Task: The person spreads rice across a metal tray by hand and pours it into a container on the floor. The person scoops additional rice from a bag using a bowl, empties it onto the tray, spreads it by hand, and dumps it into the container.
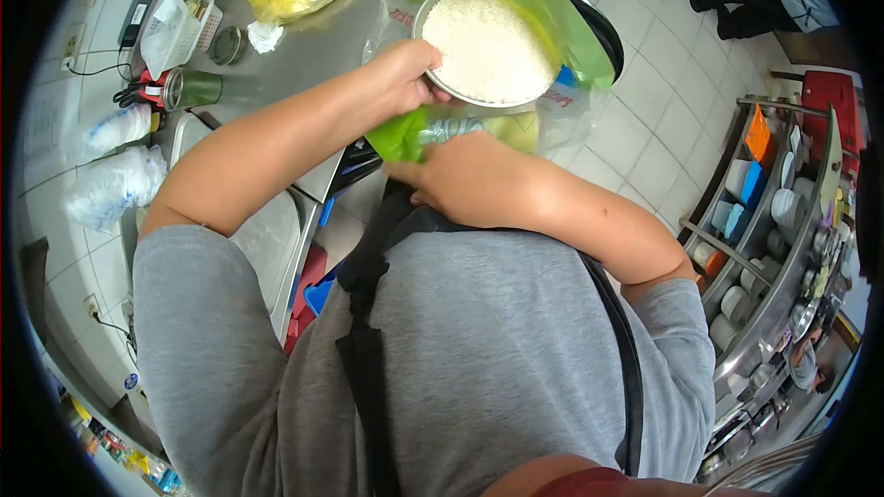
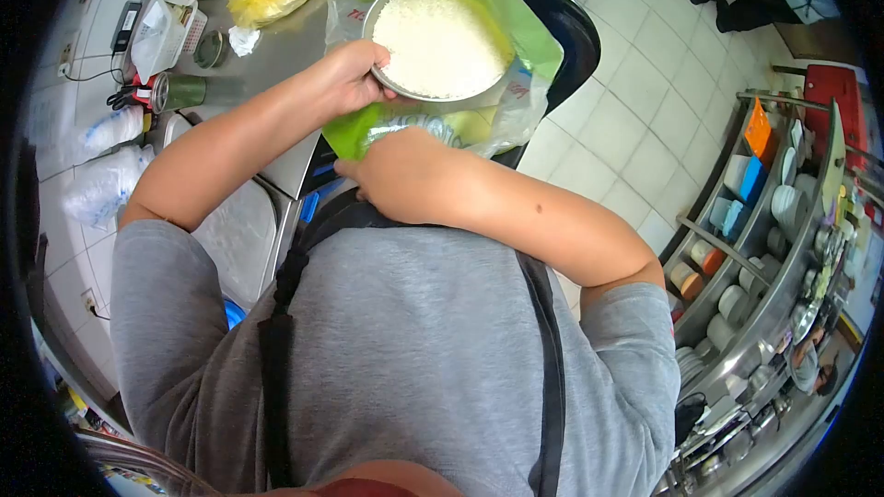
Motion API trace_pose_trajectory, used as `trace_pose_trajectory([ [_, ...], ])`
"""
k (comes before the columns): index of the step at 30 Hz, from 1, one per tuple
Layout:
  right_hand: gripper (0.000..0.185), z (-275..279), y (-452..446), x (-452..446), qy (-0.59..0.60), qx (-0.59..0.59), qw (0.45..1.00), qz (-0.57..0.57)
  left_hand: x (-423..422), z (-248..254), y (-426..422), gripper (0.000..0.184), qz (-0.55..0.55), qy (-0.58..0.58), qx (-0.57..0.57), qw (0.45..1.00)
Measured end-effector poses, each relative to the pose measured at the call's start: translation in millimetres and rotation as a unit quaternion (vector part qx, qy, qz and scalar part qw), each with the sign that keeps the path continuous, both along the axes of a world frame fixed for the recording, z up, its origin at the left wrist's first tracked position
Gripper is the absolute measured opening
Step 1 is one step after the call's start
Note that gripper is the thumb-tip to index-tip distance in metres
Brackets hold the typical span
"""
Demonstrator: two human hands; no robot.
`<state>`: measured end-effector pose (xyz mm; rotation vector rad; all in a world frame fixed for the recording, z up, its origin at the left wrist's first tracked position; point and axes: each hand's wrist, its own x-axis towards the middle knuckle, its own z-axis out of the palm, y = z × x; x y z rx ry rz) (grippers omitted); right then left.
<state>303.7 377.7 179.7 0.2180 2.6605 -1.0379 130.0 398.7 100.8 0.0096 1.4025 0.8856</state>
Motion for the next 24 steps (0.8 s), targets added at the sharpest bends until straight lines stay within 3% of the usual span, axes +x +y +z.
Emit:
trace_pose_trajectory([
  [2, 0.042, -35.8, -14.7, -6.0, 0.207, 0.006, 0.977, 0.05, 9.7, -0.3, 0.8, 0.035, 0.012, 0.002, 0.001, 1.0],
  [5, 0.042, -12.8, -24.9, -13.8, 0.103, 0.089, 0.979, 0.15, 30.0, 13.3, -2.1, 0.037, 0.037, 0.005, 0.01, 0.999],
  [8, 0.039, -2.7, -28.0, -7.1, 0.136, 0.141, 0.963, 0.184, 48.2, 18.1, -8.7, 0.04, 0.059, -0.004, 0.023, 0.998],
  [13, 0.046, 13.1, -21.9, -16.8, 0.1, 0.119, 0.948, 0.278, 72.0, 11.7, -15.6, 0.046, 0.123, -0.043, 0.026, 0.991],
  [14, 0.048, 13.1, -22.4, -17.8, 0.084, 0.111, 0.946, 0.291, 75.4, 10.9, -16.4, 0.034, 0.169, -0.022, 0.02, 0.985],
  [18, 0.053, 18.7, -10.8, 8.1, 0.165, 0.097, 0.955, 0.228, 58.5, 3.6, -30.5, 0.035, 0.188, -0.064, 0.031, 0.98],
  [21, 0.057, 50.6, 14.7, 35.8, 0.053, 0.007, 0.993, 0.104, 28.0, -2.7, -53.3, 0.049, 0.125, -0.068, 0.064, 0.988],
  [24, 0.055, 48.0, 33.7, 73.7, 0.056, 0.131, 0.99, 0.018, 6.1, 1.5, -74.9, 0.037, 0.144, 0.005, 0.012, 0.989],
])
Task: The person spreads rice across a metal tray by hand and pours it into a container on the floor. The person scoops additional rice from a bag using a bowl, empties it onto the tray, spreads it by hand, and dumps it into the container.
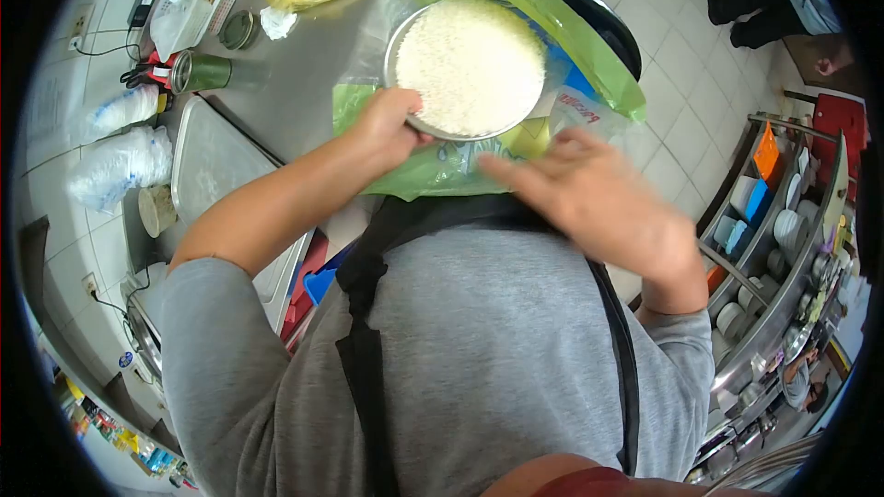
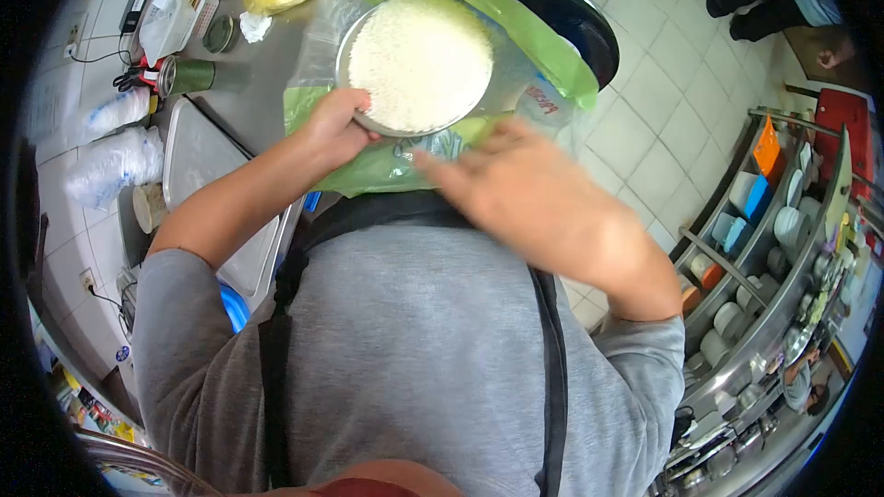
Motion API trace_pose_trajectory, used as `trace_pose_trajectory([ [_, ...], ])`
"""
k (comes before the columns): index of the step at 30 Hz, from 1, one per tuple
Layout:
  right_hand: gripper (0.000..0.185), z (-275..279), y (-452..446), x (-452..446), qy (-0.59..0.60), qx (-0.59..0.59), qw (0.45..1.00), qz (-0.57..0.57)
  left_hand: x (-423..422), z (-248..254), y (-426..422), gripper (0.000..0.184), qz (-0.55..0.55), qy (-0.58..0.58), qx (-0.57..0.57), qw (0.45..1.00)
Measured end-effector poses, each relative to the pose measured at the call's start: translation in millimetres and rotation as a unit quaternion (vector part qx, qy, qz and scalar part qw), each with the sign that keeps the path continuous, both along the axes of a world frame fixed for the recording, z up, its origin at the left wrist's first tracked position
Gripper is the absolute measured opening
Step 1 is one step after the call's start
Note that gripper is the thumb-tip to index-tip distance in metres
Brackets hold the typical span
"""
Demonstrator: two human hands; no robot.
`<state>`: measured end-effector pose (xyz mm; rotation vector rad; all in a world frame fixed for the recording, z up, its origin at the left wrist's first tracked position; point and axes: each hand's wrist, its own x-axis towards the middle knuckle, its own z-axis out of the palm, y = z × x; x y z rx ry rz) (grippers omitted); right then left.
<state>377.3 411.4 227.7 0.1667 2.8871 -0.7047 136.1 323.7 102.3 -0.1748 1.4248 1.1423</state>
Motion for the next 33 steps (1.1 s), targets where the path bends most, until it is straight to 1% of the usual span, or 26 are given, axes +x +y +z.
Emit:
trace_pose_trajectory([
  [2, 0.044, -4.2, 12.8, 17.0, 0.012, 0.11, 0.993, -0.044, -15.8, 0.8, -16.5, 0.038, -0.007, -0.003, -0.009, 1.0],
  [3, 0.044, -5.1, 19.0, 24.3, 0.012, 0.108, 0.993, -0.042, -20.9, 1.5, -23.6, 0.039, -0.015, -0.005, -0.015, 1.0],
  [5, 0.03, -4.8, 30.8, 33.4, 0.044, 0.138, 0.981, -0.128, -25.7, 7.0, -32.7, 0.041, -0.026, -0.009, -0.019, 0.999],
  [6, 0.03, -4.1, 33.8, 31.8, 0.045, 0.138, 0.981, -0.128, -27.8, 9.8, -36.6, 0.042, -0.039, -0.014, -0.022, 0.999],
  [7, 0.027, -3.5, 36.9, 29.2, 0.118, 0.118, 0.972, -0.168, -28.7, 11.8, -39.9, 0.042, -0.039, -0.013, -0.021, 0.999],
  [9, 0.024, -9.2, 42.3, 25.4, 0.192, 0.099, 0.954, -0.208, -28.6, 15.3, -43.9, 0.052, -0.07, -0.026, 0.009, 0.997],
  [11, 0.029, -26.1, 44.9, 21.9, 0.188, 0.08, 0.92, -0.336, -25.6, 26.2, -42.3, 0.054, -0.079, -0.031, 0.03, 0.996],
  [12, 0.029, -27.9, 47.8, 20.7, 0.19, 0.083, 0.919, -0.336, -23.3, 33.0, -40.3, 0.055, -0.088, -0.037, 0.047, 0.994],
  [13, 0.032, -29.3, 51.5, 19.2, 0.146, 0.01, 0.924, -0.353, -21.7, 37.9, -38.6, 0.055, -0.089, -0.037, 0.05, 0.994],
  [14, 0.035, -29.7, 54.9, 17.1, 0.1, -0.063, 0.923, -0.366, -20.0, 42.7, -36.9, 0.05, -0.079, -0.043, 0.059, 0.994],
  [15, 0.035, -29.4, 58.4, 13.9, 0.102, -0.061, 0.923, -0.366, -18.5, 48.4, -34.8, 0.044, -0.068, -0.049, 0.068, 0.994],
  [17, 0.038, -26.8, 63.8, 8.1, 0.127, 0.003, 0.917, -0.378, -15.1, 65.7, -29.9, 0.044, -0.064, -0.039, 0.074, 0.994],
  [19, 0.041, -18.5, 70.3, 5.3, 0.145, 0.022, 0.913, -0.381, -18.1, 77.9, -30.2, 0.044, -0.057, -0.03, 0.08, 0.995],
  [21, 0.044, -13.6, 76.7, 0.6, 0.163, 0.038, 0.911, -0.377, -27.6, 86.4, -33.8, 0.045, -0.072, -0.045, 0.103, 0.991],
  [22, 0.046, -13.4, 80.8, -1.8, 0.18, 0.097, 0.899, -0.387, -30.1, 98.6, -37.3, 0.045, -0.063, -0.042, 0.106, 0.991],
  [23, 0.047, -13.8, 85.5, -4.2, 0.199, 0.154, 0.884, -0.394, -31.2, 114.5, -41.2, 0.05, -0.062, -0.047, 0.123, 0.989],
  [24, 0.046, -15.7, 89.8, -3.5, 0.21, 0.171, 0.886, -0.377, -35.0, 123.6, -47.7, 0.054, -0.059, -0.051, 0.14, 0.987],
  [25, 0.046, -16.9, 92.5, -2.7, 0.217, 0.169, 0.891, -0.361, -42.8, 125.5, -55.3, 0.054, -0.042, -0.045, 0.144, 0.988],
  [27, 0.045, -17.2, 94.7, 7.6, 0.212, 0.089, 0.879, -0.417, -50.7, 131.2, -70.4, 0.049, -0.007, -0.051, 0.18, 0.982],
  [29, 0.039, -12.8, 82.1, 9.1, 0.245, 0.097, 0.864, -0.43, -64.1, 147.8, -97.9, 0.047, 0.034, -0.011, 0.175, 0.984],
  [30, 0.037, -10.4, 80.4, 14.4, 0.27, 0.153, 0.874, -0.374, -69.5, 154.0, -112.3, 0.045, 0.052, 0.019, 0.168, 0.984],
  [31, 0.035, -7.2, 76.7, 18.3, 0.295, 0.208, 0.877, -0.318, -81.3, 150.9, -129.7, 0.045, 0.072, 0.025, 0.167, 0.983],
  [33, 0.034, 7.3, 49.9, 16.4, 0.273, 0.23, 0.88, -0.312, -111.3, 136.8, -174.8, 0.042, 0.095, 0.072, 0.139, 0.983],
])
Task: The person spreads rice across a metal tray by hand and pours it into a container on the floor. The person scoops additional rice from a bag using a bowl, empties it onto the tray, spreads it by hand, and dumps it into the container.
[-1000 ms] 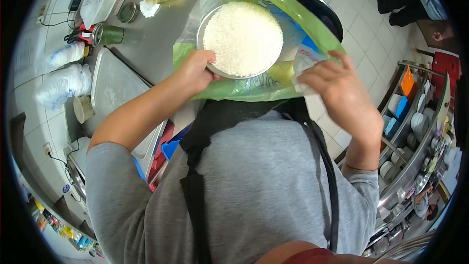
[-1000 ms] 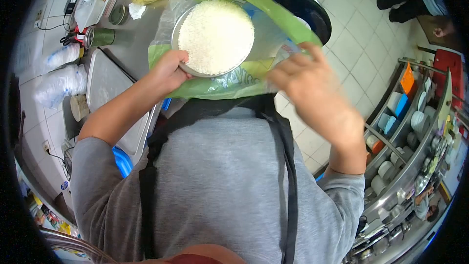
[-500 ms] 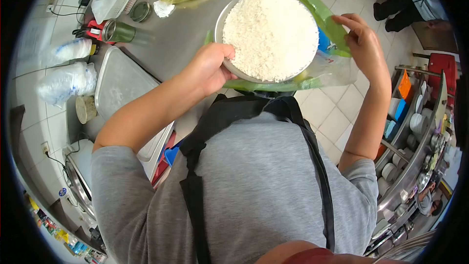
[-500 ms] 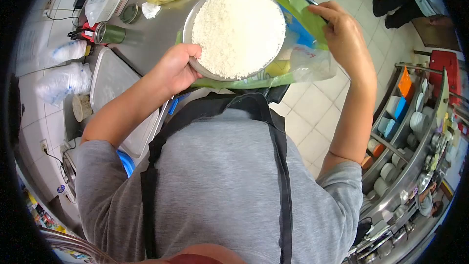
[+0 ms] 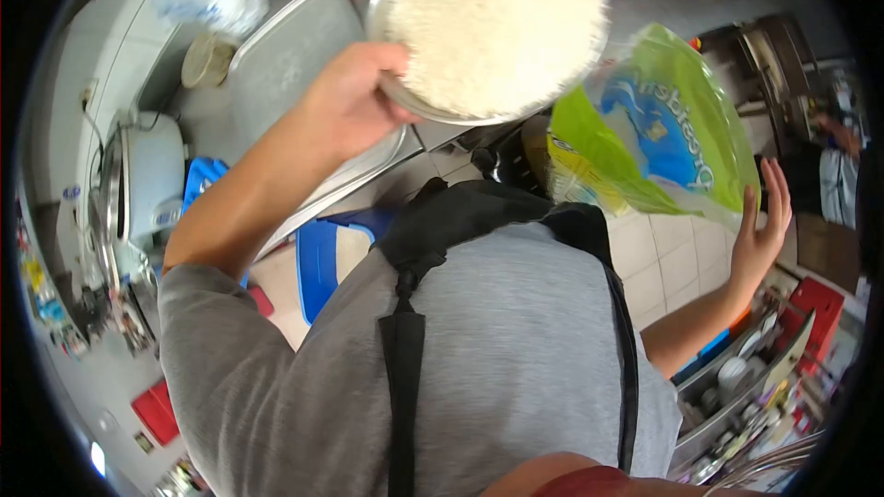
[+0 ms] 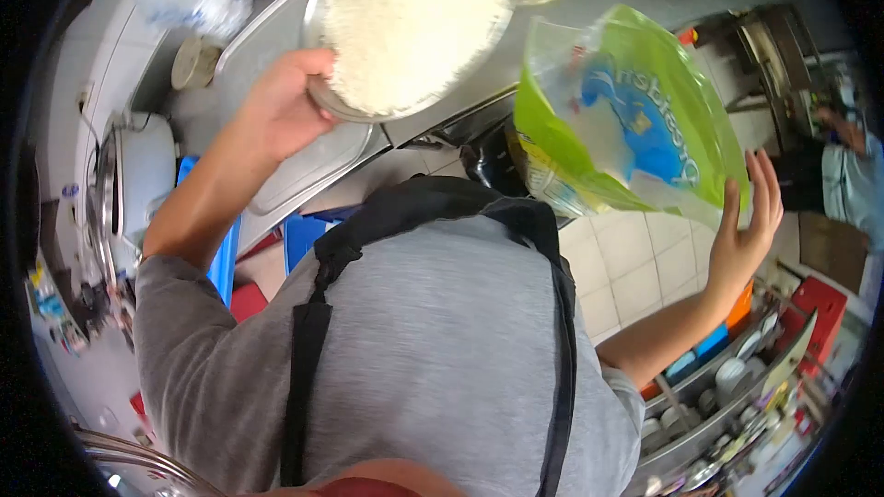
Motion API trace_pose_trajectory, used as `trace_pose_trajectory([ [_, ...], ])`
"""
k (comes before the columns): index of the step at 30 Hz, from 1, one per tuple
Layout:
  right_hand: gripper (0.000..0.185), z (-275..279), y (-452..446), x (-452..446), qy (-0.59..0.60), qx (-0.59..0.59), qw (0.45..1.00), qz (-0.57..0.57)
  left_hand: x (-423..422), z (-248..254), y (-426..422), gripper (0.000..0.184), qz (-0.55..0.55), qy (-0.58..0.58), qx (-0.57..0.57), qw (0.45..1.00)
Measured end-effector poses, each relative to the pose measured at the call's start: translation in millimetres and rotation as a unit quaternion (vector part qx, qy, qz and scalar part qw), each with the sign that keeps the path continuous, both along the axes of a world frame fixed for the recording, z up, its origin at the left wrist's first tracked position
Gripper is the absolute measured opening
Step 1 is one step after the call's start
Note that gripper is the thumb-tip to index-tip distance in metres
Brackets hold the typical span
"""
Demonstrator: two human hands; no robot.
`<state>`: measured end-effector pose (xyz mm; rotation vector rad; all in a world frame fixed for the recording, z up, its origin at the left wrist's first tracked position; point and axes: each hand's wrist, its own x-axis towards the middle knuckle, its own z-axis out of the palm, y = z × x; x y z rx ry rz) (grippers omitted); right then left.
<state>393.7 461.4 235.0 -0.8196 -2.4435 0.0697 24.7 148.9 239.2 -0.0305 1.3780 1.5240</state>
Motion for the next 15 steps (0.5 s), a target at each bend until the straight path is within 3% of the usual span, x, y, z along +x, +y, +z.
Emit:
trace_pose_trajectory([
  [3, 0.037, 5.4, -31.3, -7.8, -0.016, -0.088, 0.993, 0.073, -19.1, -0.8, -62.6, 0.045, 0.103, 0.042, -0.009, 0.994],
  [5, 0.045, 7.4, -47.7, -22.3, -0.05, -0.15, 0.979, 0.127, -49.3, -28.9, -118.7, 0.048, 0.146, 0.051, -0.025, 0.988],
  [10, 0.054, 7.4, -70.6, -54.7, -0.081, -0.181, 0.965, 0.174, -59.5, -50.1, -183.5, 0.06, 0.316, 0.081, -0.101, 0.94],
  [14, 0.054, 9.8, -88.2, -73.9, -0.103, -0.174, 0.964, 0.175, -88.6, -98.7, -241.5, 0.06, 0.312, 0.087, -0.142, 0.935],
  [15, 0.053, 10.2, -92.3, -77.2, -0.107, -0.183, 0.962, 0.174, -89.9, -102.2, -245.7, 0.061, 0.301, 0.134, -0.157, 0.931],
])
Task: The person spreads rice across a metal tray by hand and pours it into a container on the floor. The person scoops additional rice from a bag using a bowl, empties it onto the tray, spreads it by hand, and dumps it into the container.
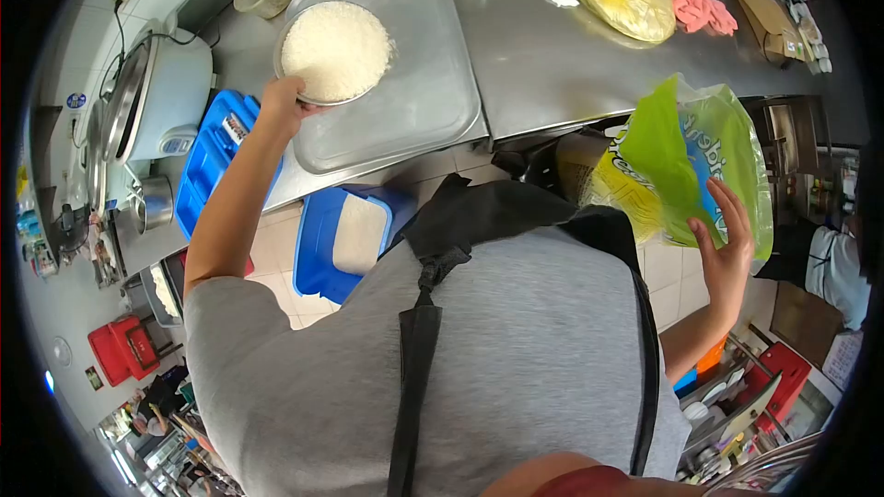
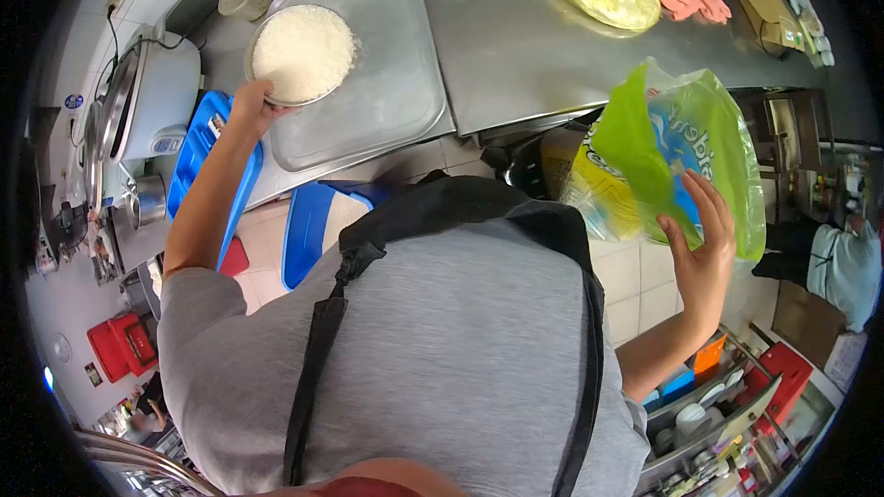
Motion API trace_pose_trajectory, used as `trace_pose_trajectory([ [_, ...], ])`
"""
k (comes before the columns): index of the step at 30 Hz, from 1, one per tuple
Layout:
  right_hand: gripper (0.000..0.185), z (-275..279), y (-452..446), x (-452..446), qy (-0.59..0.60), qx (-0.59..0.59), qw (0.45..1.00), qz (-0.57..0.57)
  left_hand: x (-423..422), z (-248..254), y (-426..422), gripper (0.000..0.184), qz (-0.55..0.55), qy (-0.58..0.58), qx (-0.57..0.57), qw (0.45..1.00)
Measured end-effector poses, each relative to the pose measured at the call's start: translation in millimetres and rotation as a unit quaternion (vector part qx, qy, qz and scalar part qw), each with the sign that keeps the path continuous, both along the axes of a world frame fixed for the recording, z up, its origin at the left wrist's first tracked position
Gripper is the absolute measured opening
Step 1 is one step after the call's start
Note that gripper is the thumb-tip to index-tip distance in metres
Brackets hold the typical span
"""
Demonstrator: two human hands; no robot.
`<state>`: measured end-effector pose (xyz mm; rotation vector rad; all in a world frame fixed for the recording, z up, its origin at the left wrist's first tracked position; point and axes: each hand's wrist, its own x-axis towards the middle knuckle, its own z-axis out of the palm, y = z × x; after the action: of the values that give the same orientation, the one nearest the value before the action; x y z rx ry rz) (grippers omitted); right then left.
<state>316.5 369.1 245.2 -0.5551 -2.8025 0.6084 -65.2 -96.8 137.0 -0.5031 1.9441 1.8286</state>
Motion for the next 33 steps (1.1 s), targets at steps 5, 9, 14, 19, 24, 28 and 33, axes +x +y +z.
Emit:
trace_pose_trajectory([
  [5, 0.05, -0.2, -21.7, -10.3, -0.02, 0.012, 1.0, -0.002, -29.0, -28.6, -26.3, 0.063, -0.04, 0.124, -0.183, 0.974],
  [9, 0.05, -7.8, -33.4, -10.6, -0.044, 0.03, 0.998, -0.034, -39.9, -24.1, -22.5, 0.067, -0.035, 0.311, -0.361, 0.879],
  [14, 0.051, -11.9, -52.0, -9.1, -0.049, 0.044, 0.996, -0.054, -43.6, -6.0, -17.2, 0.064, -0.042, 0.512, -0.408, 0.755],
  [19, 0.051, -13.9, -61.0, -3.1, -0.039, 0.048, 0.996, -0.063, -51.0, 23.4, -20.1, 0.066, -0.029, 0.662, -0.389, 0.64],
  [24, 0.045, -24.8, -50.5, 16.2, -0.017, 0.138, 0.986, -0.091, -56.1, 23.2, -5.0, 0.068, 0.126, 0.487, -0.123, 0.856],
  [28, 0.032, -26.9, -39.2, 24.1, 0.005, 0.164, 0.98, -0.116, -24.6, 28.6, 57.3, 0.058, 0.041, 0.288, 0.127, 0.948],
  [33, 0.013, -34.3, -38.3, 20.4, 0.082, 0.152, 0.984, -0.038, 61.4, 80.5, 213.4, 0.031, -0.19, 0.186, 0.236, 0.935],
])
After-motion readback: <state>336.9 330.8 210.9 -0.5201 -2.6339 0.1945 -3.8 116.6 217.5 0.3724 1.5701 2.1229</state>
